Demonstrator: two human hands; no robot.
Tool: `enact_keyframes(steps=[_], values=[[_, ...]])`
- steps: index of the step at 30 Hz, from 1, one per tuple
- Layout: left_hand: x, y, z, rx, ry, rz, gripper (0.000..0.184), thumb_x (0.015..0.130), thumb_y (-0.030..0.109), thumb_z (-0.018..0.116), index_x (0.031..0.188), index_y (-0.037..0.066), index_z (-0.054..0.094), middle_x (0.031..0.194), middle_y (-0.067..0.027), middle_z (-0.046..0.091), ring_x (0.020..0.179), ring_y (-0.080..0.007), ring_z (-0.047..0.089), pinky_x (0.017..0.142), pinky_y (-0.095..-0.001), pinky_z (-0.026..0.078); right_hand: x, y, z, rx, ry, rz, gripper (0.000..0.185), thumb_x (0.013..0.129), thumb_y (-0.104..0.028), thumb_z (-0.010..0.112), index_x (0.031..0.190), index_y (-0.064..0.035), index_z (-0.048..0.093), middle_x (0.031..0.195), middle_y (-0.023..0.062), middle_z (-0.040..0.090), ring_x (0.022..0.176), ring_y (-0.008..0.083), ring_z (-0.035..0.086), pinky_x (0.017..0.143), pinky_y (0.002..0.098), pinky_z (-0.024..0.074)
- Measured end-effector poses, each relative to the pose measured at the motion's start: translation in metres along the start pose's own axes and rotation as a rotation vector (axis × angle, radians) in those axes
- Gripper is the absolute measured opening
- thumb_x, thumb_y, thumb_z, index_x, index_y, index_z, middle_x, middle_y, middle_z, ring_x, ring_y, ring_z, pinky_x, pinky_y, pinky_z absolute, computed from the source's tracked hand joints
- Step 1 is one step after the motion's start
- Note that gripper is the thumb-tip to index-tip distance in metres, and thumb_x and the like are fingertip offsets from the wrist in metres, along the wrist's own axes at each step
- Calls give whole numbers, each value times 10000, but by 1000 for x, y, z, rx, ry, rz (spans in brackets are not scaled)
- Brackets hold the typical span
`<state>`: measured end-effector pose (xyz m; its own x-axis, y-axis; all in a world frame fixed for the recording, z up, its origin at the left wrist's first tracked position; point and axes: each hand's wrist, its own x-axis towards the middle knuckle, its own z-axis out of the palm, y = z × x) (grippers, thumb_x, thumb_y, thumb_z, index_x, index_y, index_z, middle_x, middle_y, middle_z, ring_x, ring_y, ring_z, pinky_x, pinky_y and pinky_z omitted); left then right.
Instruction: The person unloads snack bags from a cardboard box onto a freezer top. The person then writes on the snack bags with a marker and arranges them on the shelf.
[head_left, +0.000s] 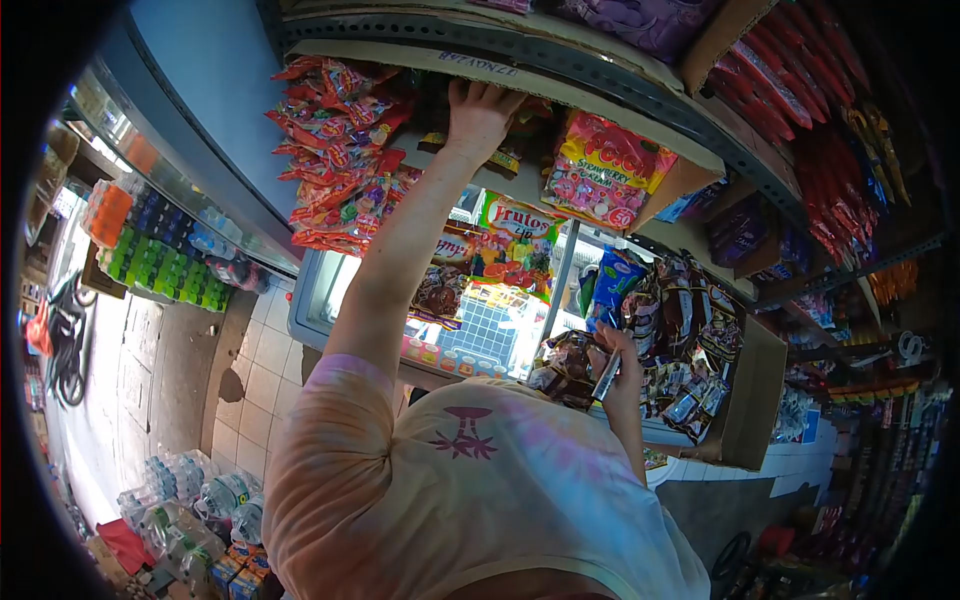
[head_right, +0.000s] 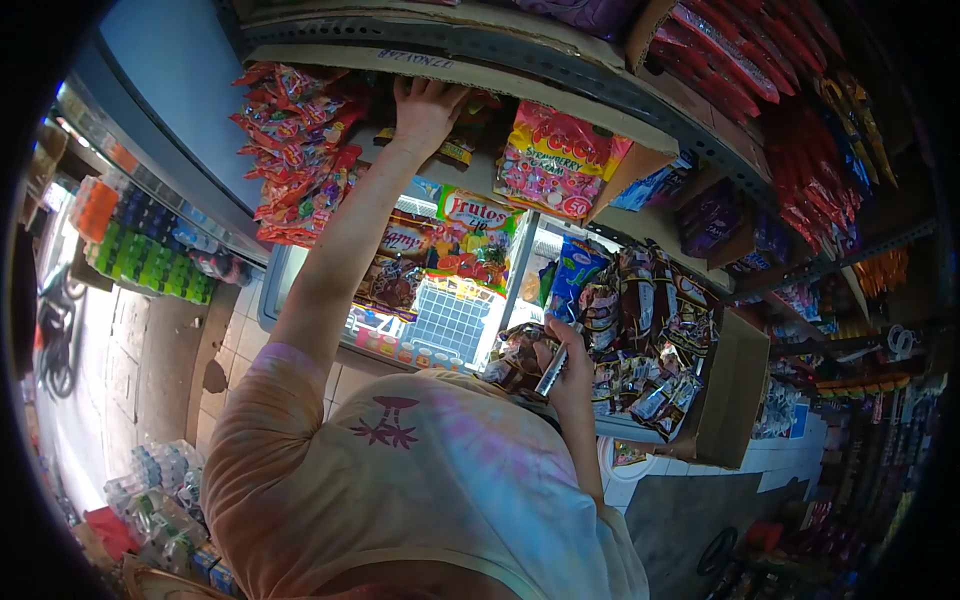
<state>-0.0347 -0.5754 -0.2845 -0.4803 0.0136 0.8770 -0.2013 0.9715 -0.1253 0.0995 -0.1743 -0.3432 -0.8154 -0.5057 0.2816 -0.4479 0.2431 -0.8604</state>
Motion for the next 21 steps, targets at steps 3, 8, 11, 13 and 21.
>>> enact_keyframes(steps=[3, 8, 11, 13, 21], values=[[8, -2, -1, -12, 15, -15, 383, 703, 278, 699, 1077, 266, 619, 1165, -47, 515, 1107, -286, 457, 910, -564, 327, -3, -4, -3, -17, 2, -15, 340, 833, -28, 620, 1144, -50, 486, 1180, 169, 561, 1035, 245, 586, 865, 339, 472], [16, 3, 0, 91, -178, -78, 462, 746, 390, 592, 1188, 266, 538, 1214, -102, 522, 1181, -320, 427, 987, -585, 231, -7, -6, -3, 31, 60, 7, 364, 799, -34, 657, 1132, -20, 512, 1171, 154, 584, 1026, 228, 587, 876, 339, 461], [16, 6, 0, 35, -269, -111, 473, 742, 370, 620, 1197, 272, 536, 1178, -88, 550, 1172, -305, 434, 974, -593, 249, -9, -5, -4, 31, 60, -10, 370, 798, -35, 659, 1137, -21, 512, 1162, 154, 589, 1024, 226, 588, 871, 339, 464], [9, 5, 0, -6, -197, -106, 447, 748, 348, 629, 1181, 273, 549, 1167, -78, 556, 1165, -299, 439, 965, -597, 260, -10, -2, -4, 37, 59, -7, 367, 803, -42, 658, 1139, -21, 511, 1158, 154, 591, 1025, 227, 588, 869, 339, 464], [6, -13, 10, -166, -5, -198, 274, 749, 235, 656, 1022, 253, 642, 1115, -27, 571, 1126, -267, 439, 912, -582, 306, -4, -11, 0, 143, 8, -17, 358, 824, -76, 652, 1144, -20, 503, 1146, 158, 594, 1028, 233, 588, 872, 338, 464]])
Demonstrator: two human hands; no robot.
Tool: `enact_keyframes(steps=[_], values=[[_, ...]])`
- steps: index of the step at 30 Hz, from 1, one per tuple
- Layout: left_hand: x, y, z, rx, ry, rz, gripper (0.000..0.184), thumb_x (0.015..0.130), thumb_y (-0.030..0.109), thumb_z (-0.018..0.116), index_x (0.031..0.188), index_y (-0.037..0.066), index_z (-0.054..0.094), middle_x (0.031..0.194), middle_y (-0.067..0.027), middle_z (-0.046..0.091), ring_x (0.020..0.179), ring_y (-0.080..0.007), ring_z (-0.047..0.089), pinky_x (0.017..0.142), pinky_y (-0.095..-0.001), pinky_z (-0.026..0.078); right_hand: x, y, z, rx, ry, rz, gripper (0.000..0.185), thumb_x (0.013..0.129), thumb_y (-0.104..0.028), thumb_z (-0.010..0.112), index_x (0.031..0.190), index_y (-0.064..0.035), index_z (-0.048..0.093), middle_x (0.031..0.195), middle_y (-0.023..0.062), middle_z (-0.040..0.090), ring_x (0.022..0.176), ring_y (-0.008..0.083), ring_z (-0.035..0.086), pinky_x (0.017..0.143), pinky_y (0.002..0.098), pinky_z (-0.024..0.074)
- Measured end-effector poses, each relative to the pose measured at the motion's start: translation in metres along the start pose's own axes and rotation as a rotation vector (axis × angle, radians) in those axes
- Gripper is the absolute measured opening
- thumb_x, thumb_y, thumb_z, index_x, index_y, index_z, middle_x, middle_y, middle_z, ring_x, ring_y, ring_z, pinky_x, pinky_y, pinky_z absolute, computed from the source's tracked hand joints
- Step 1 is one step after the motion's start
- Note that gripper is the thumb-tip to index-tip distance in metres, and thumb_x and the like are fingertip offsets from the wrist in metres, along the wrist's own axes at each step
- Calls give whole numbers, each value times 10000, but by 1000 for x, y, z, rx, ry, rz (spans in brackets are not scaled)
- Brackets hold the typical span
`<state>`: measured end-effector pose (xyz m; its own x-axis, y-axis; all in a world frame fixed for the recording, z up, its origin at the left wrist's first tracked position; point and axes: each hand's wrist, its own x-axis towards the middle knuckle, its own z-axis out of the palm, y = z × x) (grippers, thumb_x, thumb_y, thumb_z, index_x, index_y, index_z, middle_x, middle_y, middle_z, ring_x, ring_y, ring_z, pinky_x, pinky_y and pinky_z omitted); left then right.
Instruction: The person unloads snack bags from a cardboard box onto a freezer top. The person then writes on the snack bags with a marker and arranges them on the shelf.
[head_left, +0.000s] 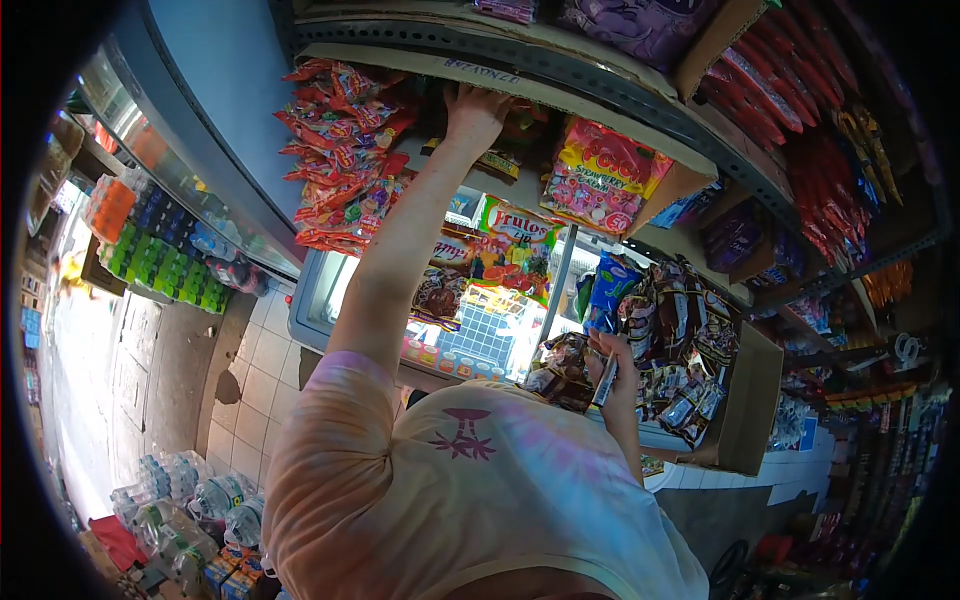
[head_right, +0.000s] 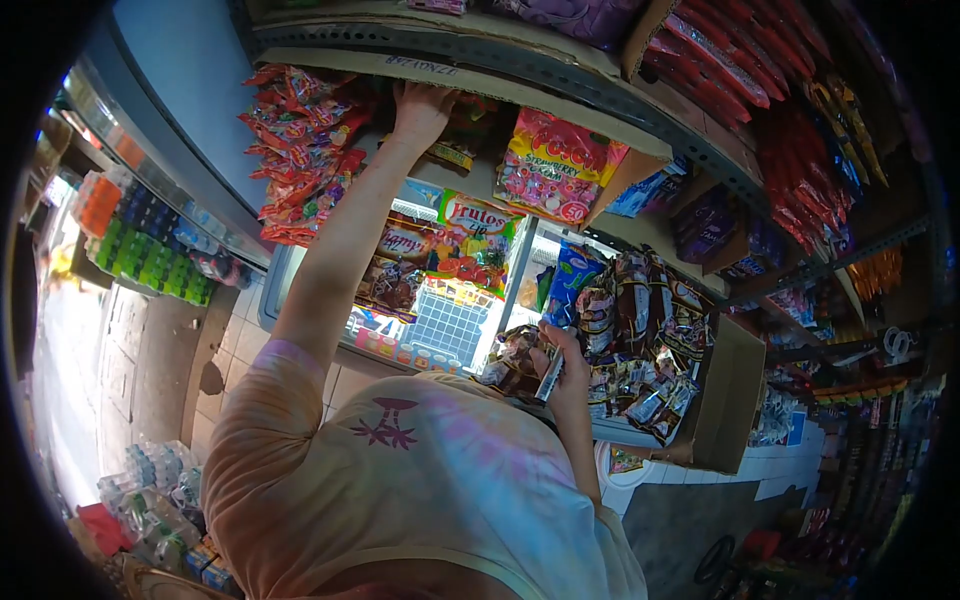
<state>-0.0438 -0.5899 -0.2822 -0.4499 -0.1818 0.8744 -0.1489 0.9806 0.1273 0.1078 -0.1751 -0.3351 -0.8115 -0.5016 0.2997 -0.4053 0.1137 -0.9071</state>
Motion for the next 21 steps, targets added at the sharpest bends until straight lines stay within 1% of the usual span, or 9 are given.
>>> enact_keyframes(steps=[2, 4, 5, 7, 10, 11, 12, 15, 21], values=[[4, -3, -7, -37, 19, -62, 277, 749, 202, 645, 1021, 257, 644, 1115, -21, 572, 1130, -265, 438, 936, -566, 286, 1, -4, 0, -9, -17, -1, 362, 825, -70, 649, 1149, -20, 496, 1147, 160, 591, 1031, 231, 586, 878, 337, 460], [0, -5, -22, -52, 57, 100, 295, 745, 176, 636, 1025, 270, 632, 1119, -5, 566, 1119, -259, 444, 944, -578, 271, 0, -3, -1, -14, -24, 29, 361, 824, -58, 646, 1150, -23, 494, 1142, 157, 593, 1031, 230, 585, 879, 335, 459], [-8, -3, -28, -51, 56, 99, 295, 745, 176, 636, 1025, 270, 632, 1119, -5, 566, 1119, -259, 444, 944, -578, 271, 1, -3, -1, -13, -25, 30, 361, 824, -58, 646, 1150, -23, 494, 1142, 157, 593, 1031, 230, 585, 879, 335, 459], [-25, 3, -42, -31, -13, 248, 367, 741, 157, 621, 1088, 274, 612, 1163, -21, 542, 1128, -263, 439, 970, -556, 255, 2, -2, 0, -16, -19, 26, 361, 820, -44, 645, 1150, -27, 499, 1133, 156, 596, 1029, 228, 584, 880, 333, 457], [-52, 5, -45, 49, -30, 262, 439, 718, 137, 631, 1117, 318, 602, 1169, 14, 539, 1111, -236, 455, 966, -557, 253, 4, 0, 2, -19, -41, 47, 356, 817, -31, 644, 1143, -27, 502, 1127, 154, 599, 1029, 225, 584, 881, 329, 456], [-60, 5, -46, 66, -29, 258, 442, 740, 144, 616, 1130, 350, 593, 1200, 30, 533, 1117, -232, 464, 959, -560, 254, 5, -1, 4, -18, -45, 48, 356, 817, -31, 644, 1143, -27, 502, 1127, 154, 599, 1029, 225, 584, 881, 329, 456], [-66, 5, -46, 68, -30, 254, 442, 740, 144, 616, 1130, 350, 593, 1200, 30, 533, 1117, -232, 464, 959, -560, 254, 7, -2, 6, -16, -62, 33, 356, 816, -27, 643, 1143, -26, 501, 1125, 154, 600, 1026, 226, 586, 877, 328, 458], [-83, 4, -43, 50, -23, 230, 443, 755, 145, 599, 1129, 382, 589, 1271, 49, 506, 1173, -229, 440, 954, -566, 261, 8, -8, 9, -27, -85, 17, 355, 816, -24, 642, 1142, -25, 501, 1120, 156, 602, 1020, 231, 591, 868, 327, 464], [-93, 7, -42, 33, -31, 180, 447, 742, 132, 591, 1113, 382, 592, 1280, 49, 494, 1187, -222, 424, 967, -584, 245, 7, -4, 7, -38, -84, 10, 346, 818, -35, 643, 1134, -23, 505, 1113, 156, 606, 1008, 236, 599, 861, 329, 469]])
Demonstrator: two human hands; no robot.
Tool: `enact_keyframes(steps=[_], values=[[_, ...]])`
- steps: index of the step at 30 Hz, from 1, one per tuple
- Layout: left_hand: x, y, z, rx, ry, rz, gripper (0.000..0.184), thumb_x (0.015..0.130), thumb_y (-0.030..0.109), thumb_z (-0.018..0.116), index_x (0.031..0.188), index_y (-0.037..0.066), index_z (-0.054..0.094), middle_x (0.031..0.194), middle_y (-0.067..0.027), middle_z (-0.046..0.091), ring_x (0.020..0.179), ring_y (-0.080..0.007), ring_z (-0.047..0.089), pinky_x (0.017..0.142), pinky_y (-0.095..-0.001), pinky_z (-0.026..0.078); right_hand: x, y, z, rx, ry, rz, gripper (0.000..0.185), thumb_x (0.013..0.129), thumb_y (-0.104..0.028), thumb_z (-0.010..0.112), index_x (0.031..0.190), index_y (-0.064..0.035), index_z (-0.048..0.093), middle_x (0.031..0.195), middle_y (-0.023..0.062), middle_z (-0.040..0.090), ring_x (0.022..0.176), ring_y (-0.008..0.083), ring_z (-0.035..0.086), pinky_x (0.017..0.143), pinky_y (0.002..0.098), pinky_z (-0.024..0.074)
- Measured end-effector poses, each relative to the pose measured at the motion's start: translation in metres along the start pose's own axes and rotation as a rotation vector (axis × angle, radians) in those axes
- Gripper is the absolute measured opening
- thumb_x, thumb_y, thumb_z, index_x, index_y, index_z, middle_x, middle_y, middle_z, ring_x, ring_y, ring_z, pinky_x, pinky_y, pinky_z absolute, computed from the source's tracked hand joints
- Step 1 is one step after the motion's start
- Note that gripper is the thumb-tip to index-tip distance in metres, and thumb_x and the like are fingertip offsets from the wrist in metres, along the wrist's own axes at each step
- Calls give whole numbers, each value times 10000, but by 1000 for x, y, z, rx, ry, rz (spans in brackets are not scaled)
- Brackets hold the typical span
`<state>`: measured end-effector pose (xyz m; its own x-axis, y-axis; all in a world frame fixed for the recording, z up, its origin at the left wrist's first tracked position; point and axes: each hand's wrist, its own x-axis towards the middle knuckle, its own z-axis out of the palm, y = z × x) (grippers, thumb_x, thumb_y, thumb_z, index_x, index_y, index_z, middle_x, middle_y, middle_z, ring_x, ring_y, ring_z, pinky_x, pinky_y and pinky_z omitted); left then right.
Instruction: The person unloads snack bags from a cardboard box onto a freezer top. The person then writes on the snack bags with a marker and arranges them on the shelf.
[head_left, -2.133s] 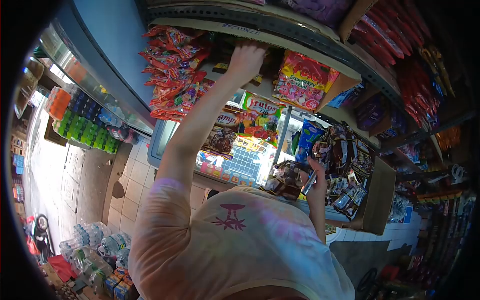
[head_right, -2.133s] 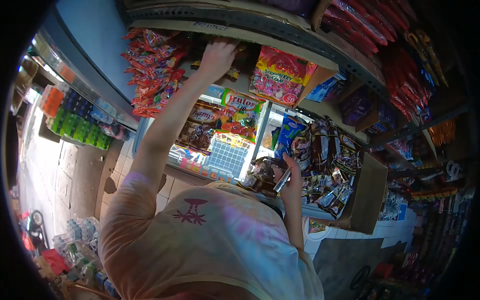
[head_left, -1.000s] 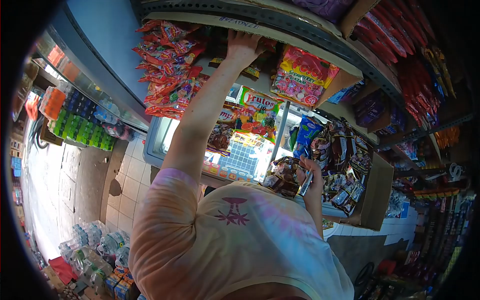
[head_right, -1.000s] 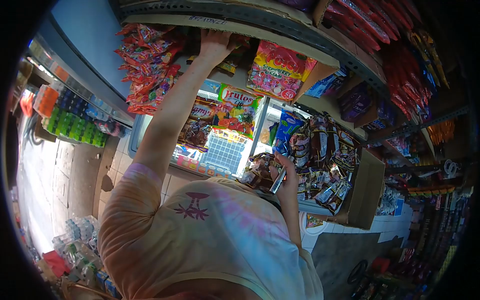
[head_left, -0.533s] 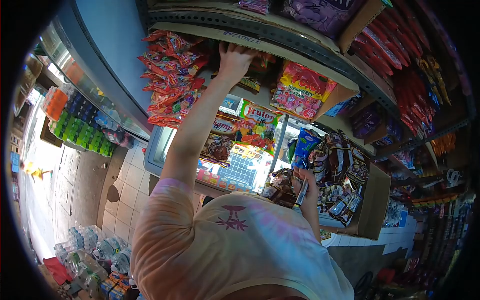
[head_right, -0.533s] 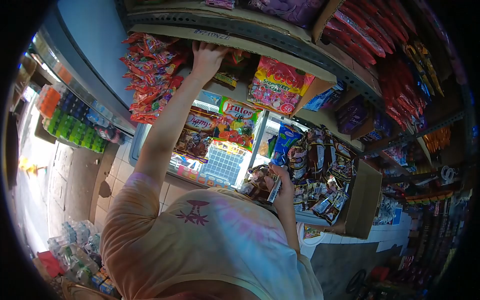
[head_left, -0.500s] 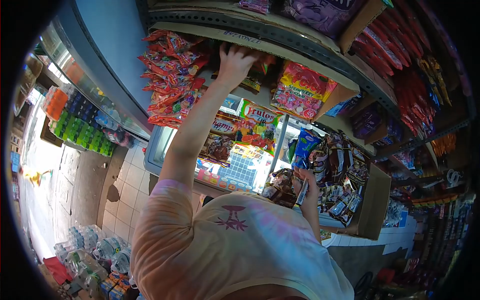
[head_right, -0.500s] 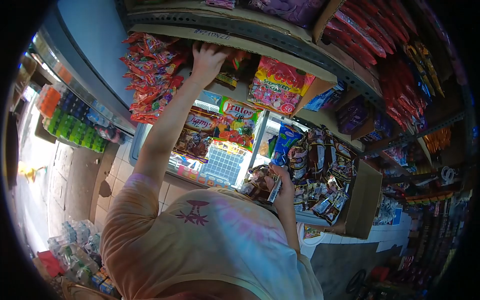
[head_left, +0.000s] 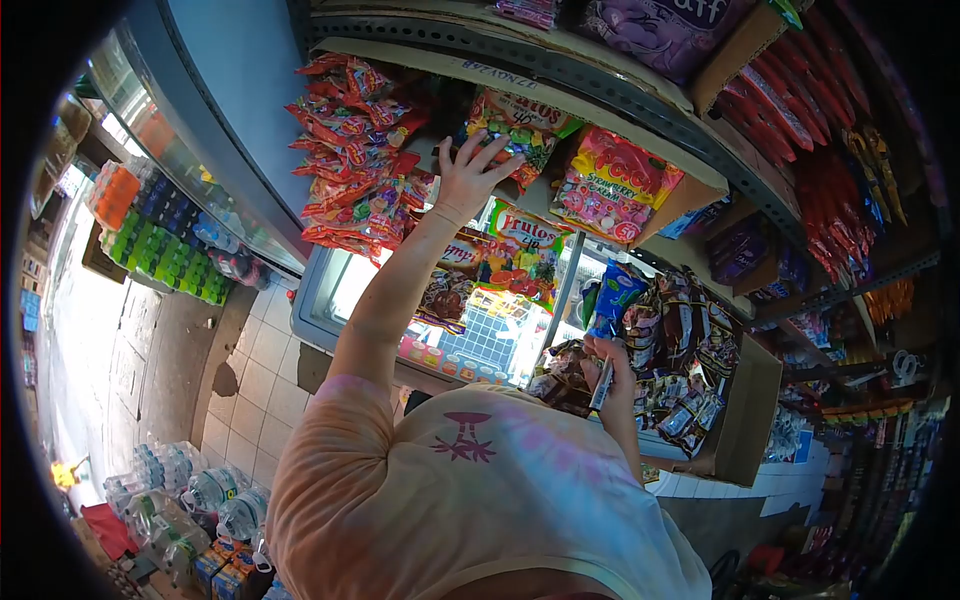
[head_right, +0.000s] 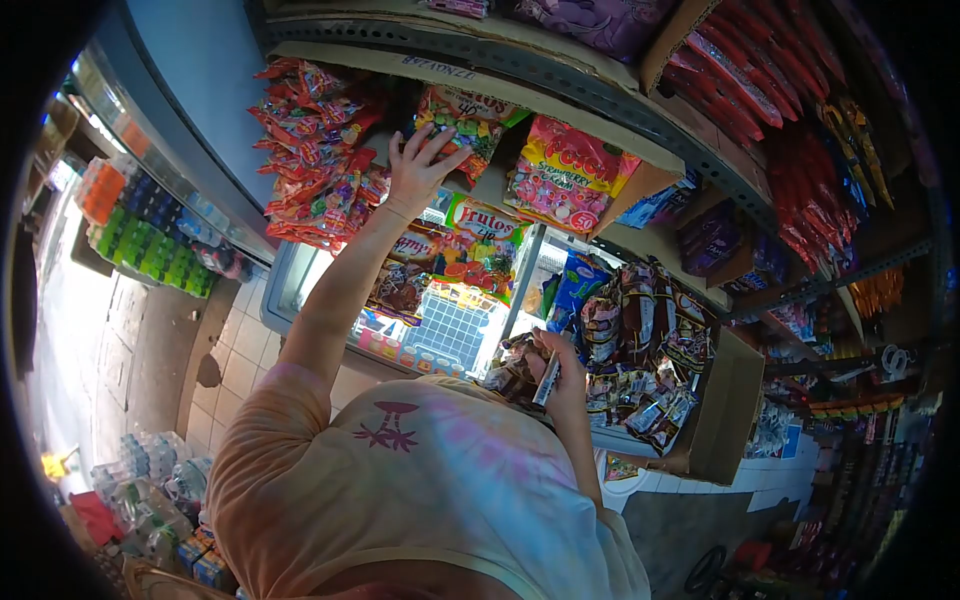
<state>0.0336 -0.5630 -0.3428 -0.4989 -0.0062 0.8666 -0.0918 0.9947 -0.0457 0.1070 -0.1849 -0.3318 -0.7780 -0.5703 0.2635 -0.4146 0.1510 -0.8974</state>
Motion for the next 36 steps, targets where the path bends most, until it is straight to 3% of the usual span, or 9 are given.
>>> enact_keyframes(steps=[10, 12, 18, 23, 25, 27, 29, 32, 36], values=[[97, -21, 7, 25, 166, 47, 308, 718, 161, 605, 993, 291, 650, 1057, -12, 591, 1077, -260, 487, 940, -558, 306, -5, -6, 3, -27, -26, 31, 352, 817, -45, 648, 1137, -24, 505, 1116, 151, 608, 1017, 227, 593, 860, 322, 464], [119, -28, 22, 239, -57, 54, 294, 741, 247, 638, 1033, 219, 644, 1115, -48, 572, 1117, -277, 468, 964, -511, 318, -10, -8, 1, -24, -8, 26, 353, 817, -44, 648, 1139, -26, 504, 1120, 147, 607, 1018, 224, 591, 862, 321, 462], [132, -31, 73, -5, -228, -78, 381, 811, 268, 570, 1166, 130, 560, 1181, -111, 555, 1103, -322, 498, 960, -472, 362, -21, 0, -5, 24, 68, 1, 359, 815, -20, 646, 1145, -22, 503, 1121, 139, 602, 1013, 207, 586, 859, 321, 462], [128, -8, 62, -82, -82, -123, 367, 806, 294, 584, 1136, 133, 589, 1193, -112, 552, 1103, -312, 508, 967, -508, 327, -31, -1, -17, 333, 144, 121, 452, 857, -293, 631, 1184, -7, 506, 1060, 143, 613, 960, 188, 591, 821, 290, 468], [104, 16, 21, 7, -143, -140, 331, 811, 281, 592, 1112, 144, 607, 1178, -96, 561, 1127, -286, 494, 959, -544, 286, -23, -14, -24, 227, 173, 113, 495, 856, -379, 607, 1161, 5, 539, 1000, 130, 614, 890, 175, 586, 770, 266, 464], [63, 40, -3, -271, -145, -112, 316, 809, 241, 587, 1119, 183, 590, 1178, -65, 543, 1145, -258, 463, 960, -602, 242, -14, -16, -31, -224, 231, -168, 397, 848, -276, 633, 1115, 11, 574, 928, 105, 606, 809, 147, 563, 709, 253, 449], [16, 60, -17, -327, -136, -36, 268, 832, 211, 583, 1095, 160, 610, 1147, -61, 562, 1148, -260, 458, 945, -542, 259, -11, -20, -27, -148, 267, -124, 316, 833, -176, 643, 1075, 19, 588, 879, 89, 588, 748, 128, 533, 663, 242, 427], [-33, 74, -44, -476, -258, -181, 251, 805, 175, 606, 1053, 140, 625, 1150, -46, 556, 1139, -259, 462, 960, -524, 253, -1, -16, -21, 100, 374, 87, 253, 819, -44, 633, 1051, 5, 546, 823, 41, 551, 723, 80, 495, 645, 207, 409], [-18, 64, -72, -574, -163, -170, 256, 785, 155, 624, 1039, 129, 636, 1120, -43, 566, 1127, -249, 469, 980, -518, 234, 14, -2, -21, 141, 361, -35, 281, 792, 11, 648, 1025, -25, 495, 895, 37, 534, 767, 70, 500, 657, 196, 411]])
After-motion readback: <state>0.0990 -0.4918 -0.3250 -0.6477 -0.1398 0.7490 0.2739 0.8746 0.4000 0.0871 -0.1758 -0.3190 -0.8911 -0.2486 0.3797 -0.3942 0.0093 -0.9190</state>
